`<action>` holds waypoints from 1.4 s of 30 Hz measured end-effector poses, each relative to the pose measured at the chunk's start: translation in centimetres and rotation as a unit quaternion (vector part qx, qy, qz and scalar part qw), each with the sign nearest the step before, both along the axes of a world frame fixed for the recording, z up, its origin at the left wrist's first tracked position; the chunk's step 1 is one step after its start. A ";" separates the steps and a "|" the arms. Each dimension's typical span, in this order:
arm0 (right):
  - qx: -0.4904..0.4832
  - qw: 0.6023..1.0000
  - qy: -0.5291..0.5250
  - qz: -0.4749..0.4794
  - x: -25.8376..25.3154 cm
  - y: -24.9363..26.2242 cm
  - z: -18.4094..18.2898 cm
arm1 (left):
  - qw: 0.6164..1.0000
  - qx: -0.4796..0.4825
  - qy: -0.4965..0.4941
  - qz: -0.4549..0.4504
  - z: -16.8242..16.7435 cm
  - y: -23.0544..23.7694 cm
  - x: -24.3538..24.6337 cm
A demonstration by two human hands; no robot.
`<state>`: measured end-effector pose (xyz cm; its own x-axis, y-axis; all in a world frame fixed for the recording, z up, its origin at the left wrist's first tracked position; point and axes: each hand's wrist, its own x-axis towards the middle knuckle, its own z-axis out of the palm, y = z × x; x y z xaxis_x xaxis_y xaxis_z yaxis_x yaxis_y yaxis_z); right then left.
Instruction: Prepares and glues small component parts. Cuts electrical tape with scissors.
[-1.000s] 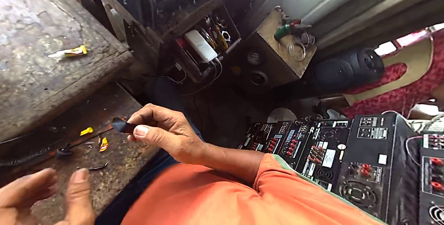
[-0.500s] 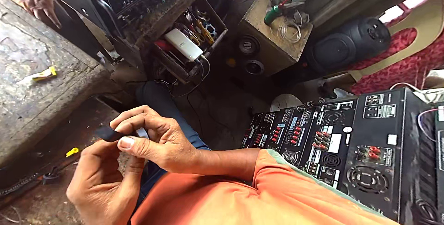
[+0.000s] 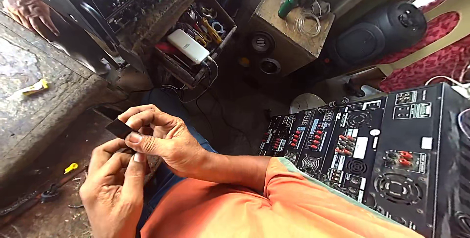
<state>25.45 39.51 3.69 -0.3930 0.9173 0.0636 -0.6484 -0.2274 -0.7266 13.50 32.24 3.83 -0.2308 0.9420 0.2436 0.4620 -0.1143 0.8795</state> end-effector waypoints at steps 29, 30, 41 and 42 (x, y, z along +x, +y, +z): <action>0.202 0.587 -0.768 -0.158 11.1 24.8 -3.3 | 0.947 -0.050 -0.252 -0.195 0.1 -0.7 -0.9; 0.190 0.553 -0.803 -0.117 11.2 26.0 -3.5 | 0.947 -0.050 -0.251 -0.192 0.3 -0.8 -1.1; 0.209 0.551 -0.807 0.027 12.7 32.5 -5.6 | 0.956 -0.047 -0.227 -0.181 0.8 -1.3 -3.2; 0.193 0.576 -0.794 0.028 13.2 33.1 -5.0 | 0.956 -0.047 -0.226 -0.181 1.0 -1.4 -3.5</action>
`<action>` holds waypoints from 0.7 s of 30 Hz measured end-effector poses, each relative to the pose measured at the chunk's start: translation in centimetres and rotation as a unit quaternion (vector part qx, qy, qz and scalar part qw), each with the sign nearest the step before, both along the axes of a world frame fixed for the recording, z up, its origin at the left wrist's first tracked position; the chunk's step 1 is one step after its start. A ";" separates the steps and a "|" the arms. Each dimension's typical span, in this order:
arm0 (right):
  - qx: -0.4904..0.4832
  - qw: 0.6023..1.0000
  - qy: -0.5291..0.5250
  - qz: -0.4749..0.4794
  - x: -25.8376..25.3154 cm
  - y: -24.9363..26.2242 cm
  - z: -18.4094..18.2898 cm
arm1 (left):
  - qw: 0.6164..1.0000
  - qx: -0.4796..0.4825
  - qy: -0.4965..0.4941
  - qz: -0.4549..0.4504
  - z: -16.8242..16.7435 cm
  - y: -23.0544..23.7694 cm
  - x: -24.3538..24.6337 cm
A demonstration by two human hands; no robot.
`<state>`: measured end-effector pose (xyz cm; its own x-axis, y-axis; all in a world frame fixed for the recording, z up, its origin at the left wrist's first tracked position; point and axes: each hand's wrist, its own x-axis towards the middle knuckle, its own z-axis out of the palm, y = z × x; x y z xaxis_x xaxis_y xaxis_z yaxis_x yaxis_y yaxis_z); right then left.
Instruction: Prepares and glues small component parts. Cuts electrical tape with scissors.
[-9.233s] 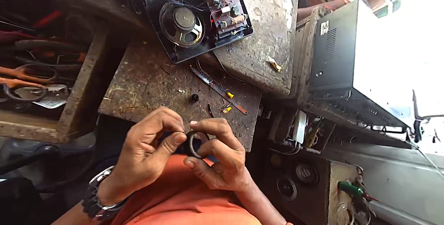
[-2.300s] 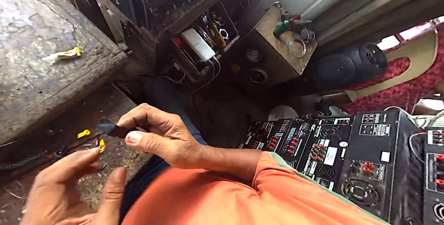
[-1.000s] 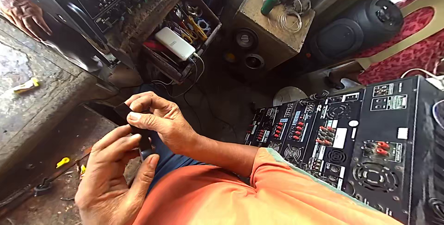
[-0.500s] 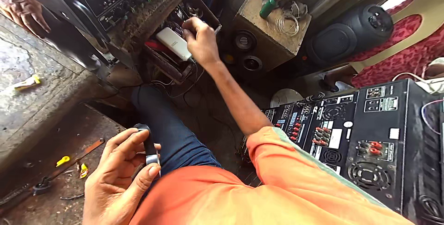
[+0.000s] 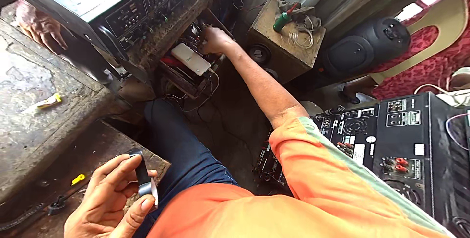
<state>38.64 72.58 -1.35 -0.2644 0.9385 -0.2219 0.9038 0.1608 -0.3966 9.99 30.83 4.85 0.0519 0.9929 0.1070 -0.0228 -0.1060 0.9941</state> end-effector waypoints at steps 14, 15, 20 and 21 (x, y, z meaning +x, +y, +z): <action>-0.122 0.990 0.076 -0.013 7.7 -5.9 1.1 | 1.000 0.005 0.025 0.003 0.8 -0.1 -2.8; -0.134 0.982 0.129 -0.010 8.0 -7.2 1.3 | 1.000 0.007 0.026 0.005 0.9 -0.1 -3.2; -0.221 0.849 0.458 0.141 6.7 -14.8 2.6 | 0.998 0.018 0.045 0.027 1.4 0.2 -4.5; -0.231 0.826 0.477 0.189 5.5 -16.4 3.0 | 0.998 0.015 0.046 0.045 1.7 0.1 -4.4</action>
<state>44.12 56.14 1.62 -0.7811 0.6220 -0.0546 0.0632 -0.0083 -0.9980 5.58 30.88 6.53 -0.0270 0.9904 0.1359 0.0799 -0.1334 0.9878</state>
